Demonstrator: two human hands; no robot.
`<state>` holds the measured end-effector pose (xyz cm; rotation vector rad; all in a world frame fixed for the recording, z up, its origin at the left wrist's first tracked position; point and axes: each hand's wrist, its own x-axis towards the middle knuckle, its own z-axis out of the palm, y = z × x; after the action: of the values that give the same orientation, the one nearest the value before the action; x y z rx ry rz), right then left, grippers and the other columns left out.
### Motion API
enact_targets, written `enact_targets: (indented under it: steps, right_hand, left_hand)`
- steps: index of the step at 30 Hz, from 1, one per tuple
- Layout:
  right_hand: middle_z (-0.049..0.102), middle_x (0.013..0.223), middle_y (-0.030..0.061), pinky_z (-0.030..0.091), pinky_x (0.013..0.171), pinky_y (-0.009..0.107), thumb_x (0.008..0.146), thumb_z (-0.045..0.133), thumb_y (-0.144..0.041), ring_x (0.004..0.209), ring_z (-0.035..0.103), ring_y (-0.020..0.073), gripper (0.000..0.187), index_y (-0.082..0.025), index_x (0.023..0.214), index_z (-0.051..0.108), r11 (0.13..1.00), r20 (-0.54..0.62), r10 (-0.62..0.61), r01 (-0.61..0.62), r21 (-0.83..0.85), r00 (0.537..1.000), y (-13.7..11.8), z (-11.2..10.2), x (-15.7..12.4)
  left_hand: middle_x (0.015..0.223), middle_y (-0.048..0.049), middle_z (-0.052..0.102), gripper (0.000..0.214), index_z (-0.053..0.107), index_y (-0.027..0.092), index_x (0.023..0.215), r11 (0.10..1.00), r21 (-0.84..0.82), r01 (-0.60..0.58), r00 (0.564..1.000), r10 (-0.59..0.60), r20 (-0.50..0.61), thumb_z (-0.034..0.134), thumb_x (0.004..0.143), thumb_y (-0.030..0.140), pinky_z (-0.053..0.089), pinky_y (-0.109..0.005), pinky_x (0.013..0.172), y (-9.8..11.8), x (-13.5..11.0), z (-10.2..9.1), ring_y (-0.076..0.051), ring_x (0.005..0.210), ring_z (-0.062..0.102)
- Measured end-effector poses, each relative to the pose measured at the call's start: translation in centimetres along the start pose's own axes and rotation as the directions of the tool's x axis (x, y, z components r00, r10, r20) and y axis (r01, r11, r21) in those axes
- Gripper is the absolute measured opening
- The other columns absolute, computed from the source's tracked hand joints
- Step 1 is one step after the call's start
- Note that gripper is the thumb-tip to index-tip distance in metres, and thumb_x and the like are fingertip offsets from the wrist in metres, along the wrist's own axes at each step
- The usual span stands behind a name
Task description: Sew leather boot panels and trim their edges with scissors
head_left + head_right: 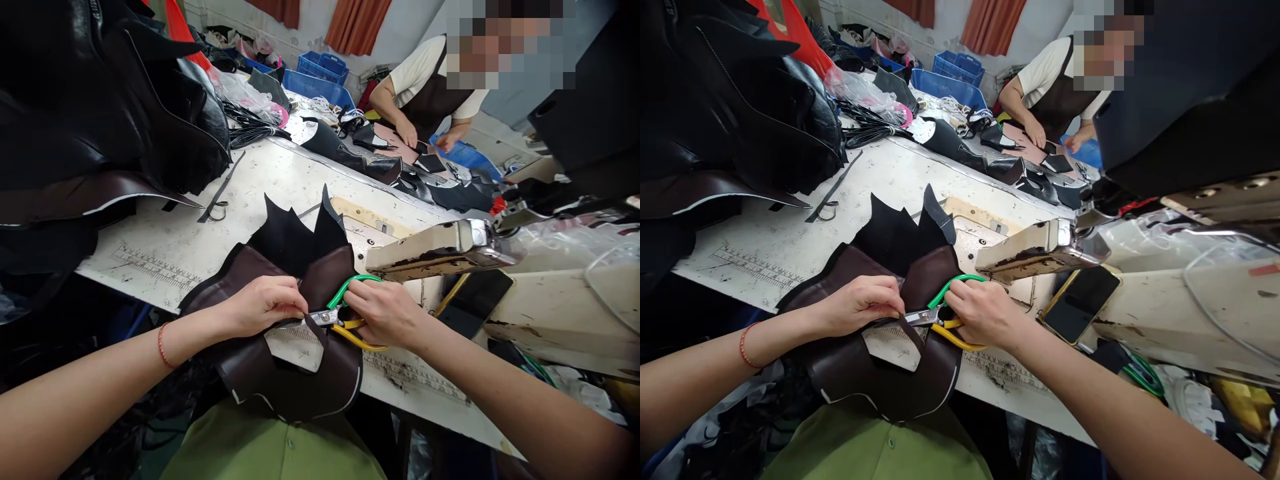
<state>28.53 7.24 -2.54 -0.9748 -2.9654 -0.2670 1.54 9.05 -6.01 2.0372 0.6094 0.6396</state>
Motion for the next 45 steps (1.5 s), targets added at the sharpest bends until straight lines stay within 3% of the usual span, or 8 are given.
enact_targets:
  steps: [6,17,45]
  right_hand:
    - [0.049,0.069,0.0009,0.022,0.054,0.028,0.057,0.047,-0.017,0.061,0.040,0.0155,0.012,-0.019,0.069,0.048,0.997,0.057,0.029,-0.033,0.075,0.998,0.3,-0.6,-0.2]
    - [0.044,0.066,0.0017,0.022,0.057,0.031,0.061,0.047,-0.008,0.060,0.034,0.0166,0.012,-0.019,0.066,0.049,0.995,-0.099,-0.068,0.060,-0.082,0.993,1.1,0.1,-1.4]
    - [0.046,0.067,0.0016,0.024,0.058,0.032,0.062,0.047,-0.007,0.060,0.036,0.0174,0.014,-0.020,0.069,0.047,0.992,-0.060,-0.096,0.090,-0.086,0.994,0.6,-0.1,0.5]
  left_hand:
    - [0.076,-0.0010,0.057,0.015,0.071,0.014,0.086,1.000,-0.009,-0.006,1.000,0.006,-0.020,0.057,0.092,0.018,0.040,-0.018,0.061,-0.1,0.1,-0.1,-0.010,0.069,0.055]
    - [0.080,-0.0022,0.063,0.022,0.073,0.019,0.089,0.996,0.060,-0.065,0.998,0.064,0.020,0.052,0.095,0.023,0.040,-0.017,0.062,0.3,-0.5,-0.2,-0.009,0.068,0.059]
    - [0.076,-0.0012,0.059,0.018,0.073,0.017,0.086,0.999,-0.033,-0.032,0.998,0.030,-0.056,0.057,0.092,0.021,0.041,-0.018,0.060,0.0,0.0,0.0,-0.009,0.066,0.055]
